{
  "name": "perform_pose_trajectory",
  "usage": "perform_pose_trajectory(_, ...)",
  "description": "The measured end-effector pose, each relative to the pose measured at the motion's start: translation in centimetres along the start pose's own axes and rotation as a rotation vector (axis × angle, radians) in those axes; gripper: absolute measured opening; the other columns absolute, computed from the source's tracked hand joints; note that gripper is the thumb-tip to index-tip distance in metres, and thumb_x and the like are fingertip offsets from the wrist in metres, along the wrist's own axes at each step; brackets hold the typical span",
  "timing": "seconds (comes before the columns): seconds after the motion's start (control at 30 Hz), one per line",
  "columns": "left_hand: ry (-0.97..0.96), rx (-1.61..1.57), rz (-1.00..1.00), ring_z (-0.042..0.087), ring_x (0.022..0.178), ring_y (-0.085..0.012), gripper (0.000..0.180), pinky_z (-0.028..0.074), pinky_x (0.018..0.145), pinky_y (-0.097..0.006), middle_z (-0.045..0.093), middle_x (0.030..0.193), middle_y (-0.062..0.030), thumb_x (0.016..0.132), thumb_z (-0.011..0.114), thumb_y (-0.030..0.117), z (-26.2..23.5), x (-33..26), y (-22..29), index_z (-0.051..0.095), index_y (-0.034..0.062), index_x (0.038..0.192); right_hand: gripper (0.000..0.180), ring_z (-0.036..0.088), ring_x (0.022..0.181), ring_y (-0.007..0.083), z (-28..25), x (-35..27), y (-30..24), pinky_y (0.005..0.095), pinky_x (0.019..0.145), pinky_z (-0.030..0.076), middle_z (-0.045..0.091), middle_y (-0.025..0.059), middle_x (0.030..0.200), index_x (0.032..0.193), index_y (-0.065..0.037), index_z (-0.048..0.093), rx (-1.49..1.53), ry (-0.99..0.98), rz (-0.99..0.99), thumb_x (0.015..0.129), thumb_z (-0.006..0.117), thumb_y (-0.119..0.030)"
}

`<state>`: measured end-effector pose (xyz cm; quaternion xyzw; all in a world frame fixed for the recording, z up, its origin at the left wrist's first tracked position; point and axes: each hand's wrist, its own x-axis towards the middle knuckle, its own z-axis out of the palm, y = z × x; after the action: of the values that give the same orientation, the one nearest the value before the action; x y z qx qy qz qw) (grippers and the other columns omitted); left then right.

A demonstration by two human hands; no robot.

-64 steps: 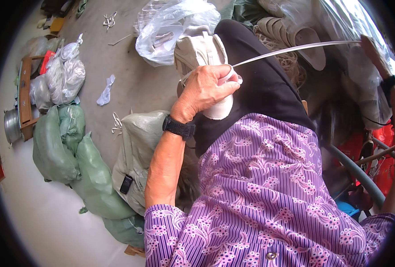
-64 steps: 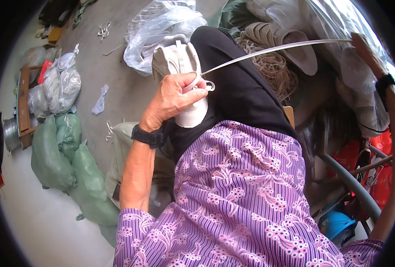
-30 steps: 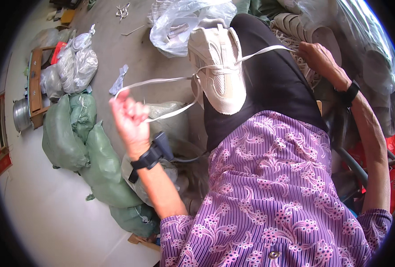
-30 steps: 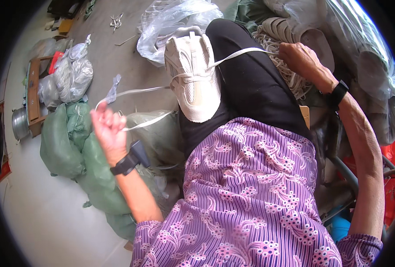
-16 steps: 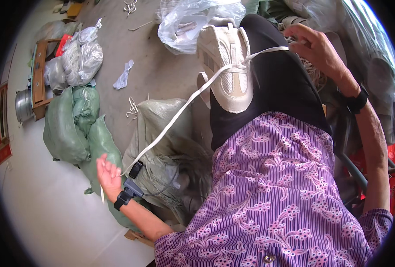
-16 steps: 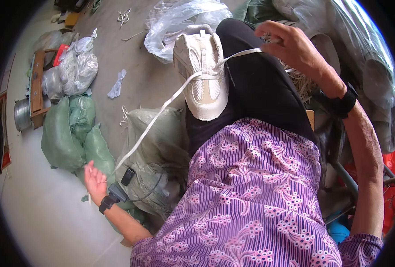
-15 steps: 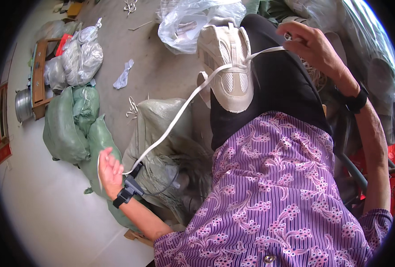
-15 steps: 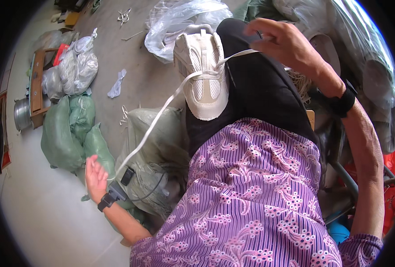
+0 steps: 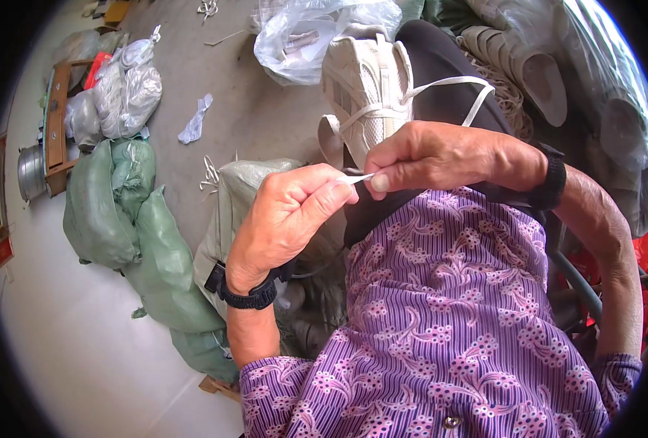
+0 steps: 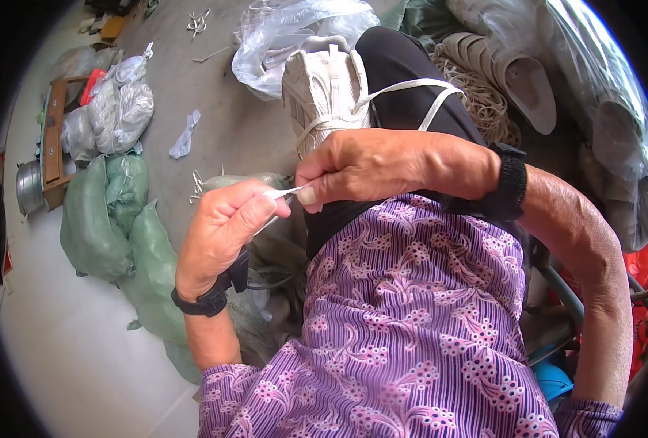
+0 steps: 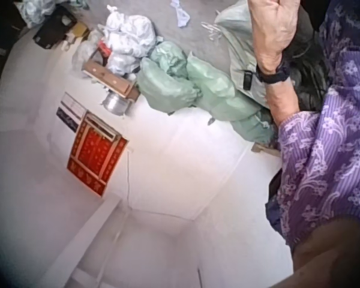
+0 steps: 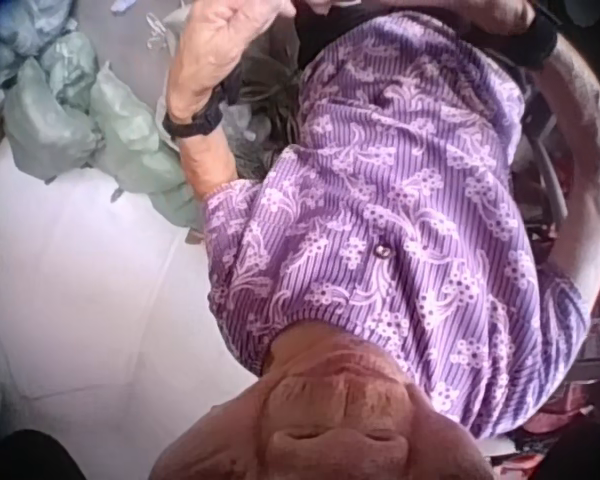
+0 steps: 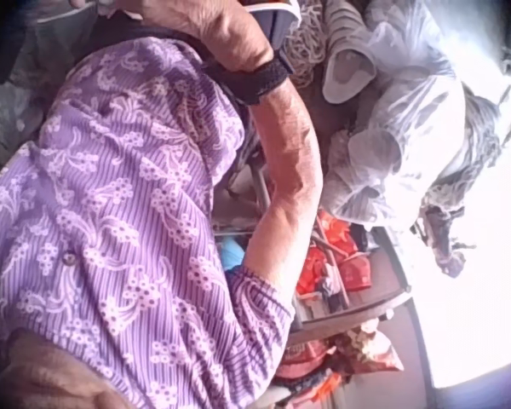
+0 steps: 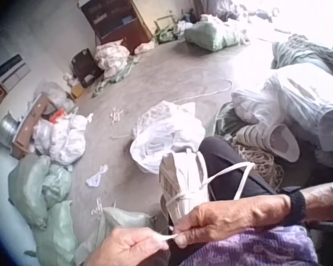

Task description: Lacing a new white sneaker in a shoe manufacturing facility.

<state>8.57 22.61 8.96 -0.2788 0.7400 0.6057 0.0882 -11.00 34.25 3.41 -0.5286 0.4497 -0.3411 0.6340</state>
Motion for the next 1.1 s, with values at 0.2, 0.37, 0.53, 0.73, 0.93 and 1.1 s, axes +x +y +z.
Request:
perform_pose_trajectory(0.2,0.324,-0.009,-0.057,0.035,0.055,-0.0015,0.024,0.027,0.049,-0.021,0.045,0.06,0.0057,0.093,0.055,0.019,-3.0,-3.2,-1.0,0.065,0.0004,0.082,0.019,0.063,0.074,0.0223,-1.6,-3.1,2.0,0.0337,0.071,0.047,0.065,0.0133,0.077,0.094,-0.001,0.064,-0.298,0.215,-0.004,0.089,0.058,-0.018)
perform_pose_trajectory(0.37,0.549,-0.074,-0.051,0.032,0.049,-0.0025,0.028,0.027,0.046,-0.021,0.037,0.056,0.0067,0.094,0.052,0.021,-3.8,-4.3,-3.6,0.064,-0.0013,0.082,0.013,0.066,0.076,0.0218,-2.1,-3.7,3.2,0.0317,0.07,0.051,0.066,0.0115,0.079,0.09,0.002,0.063,-0.461,0.377,-0.028,0.088,0.058,-0.01)
perform_pose_trajectory(0.53,0.426,0.017,-0.085,0.049,0.069,-0.0043,0.023,0.041,0.064,-0.021,0.059,0.074,0.0019,0.094,0.056,0.019,-2.4,-3.2,-3.9,0.066,-0.0015,0.089,0.017,0.066,0.075,0.0308,-1.4,-2.2,3.2,0.0371,0.067,0.051,0.066,0.0156,0.077,0.1,-0.004,0.063,-0.462,0.43,-0.065,0.087,0.059,-0.014)
perform_pose_trajectory(0.73,0.198,0.052,0.112,0.053,0.075,-0.0075,0.021,0.045,0.069,-0.026,0.063,0.079,-0.0032,0.093,0.058,0.016,0.5,-1.1,-1.6,0.065,-0.0034,0.095,0.026,0.066,0.082,0.0317,1.6,1.6,0.3,0.0398,0.072,0.05,0.065,0.0195,0.082,0.111,-0.004,0.058,-0.189,0.227,-0.297,0.086,0.06,-0.011)
perform_pose_trajectory(0.93,0.179,0.029,0.151,0.049,0.066,-0.0058,0.016,0.041,0.059,-0.023,0.061,0.073,-0.0011,0.091,0.058,0.011,-0.4,-1.8,-1.8,0.066,-0.0028,0.092,0.017,0.059,0.069,0.0236,0.3,0.4,1.0,0.0362,0.065,0.046,0.063,0.0136,0.075,0.098,-0.001,0.062,-0.211,0.05,-0.094,0.09,0.058,-0.016)
perform_pose_trajectory(1.1,0.34,-0.003,0.028,0.046,0.065,-0.005,0.016,0.037,0.057,-0.022,0.058,0.072,0.0018,0.092,0.058,0.011,-1.2,-2.7,-3.4,0.065,-0.0031,0.087,0.017,0.063,0.068,0.0244,-0.5,-1.3,3.2,0.0354,0.065,0.049,0.064,0.0142,0.073,0.098,-0.002,0.065,-0.309,0.216,-0.048,0.09,0.058,-0.015)
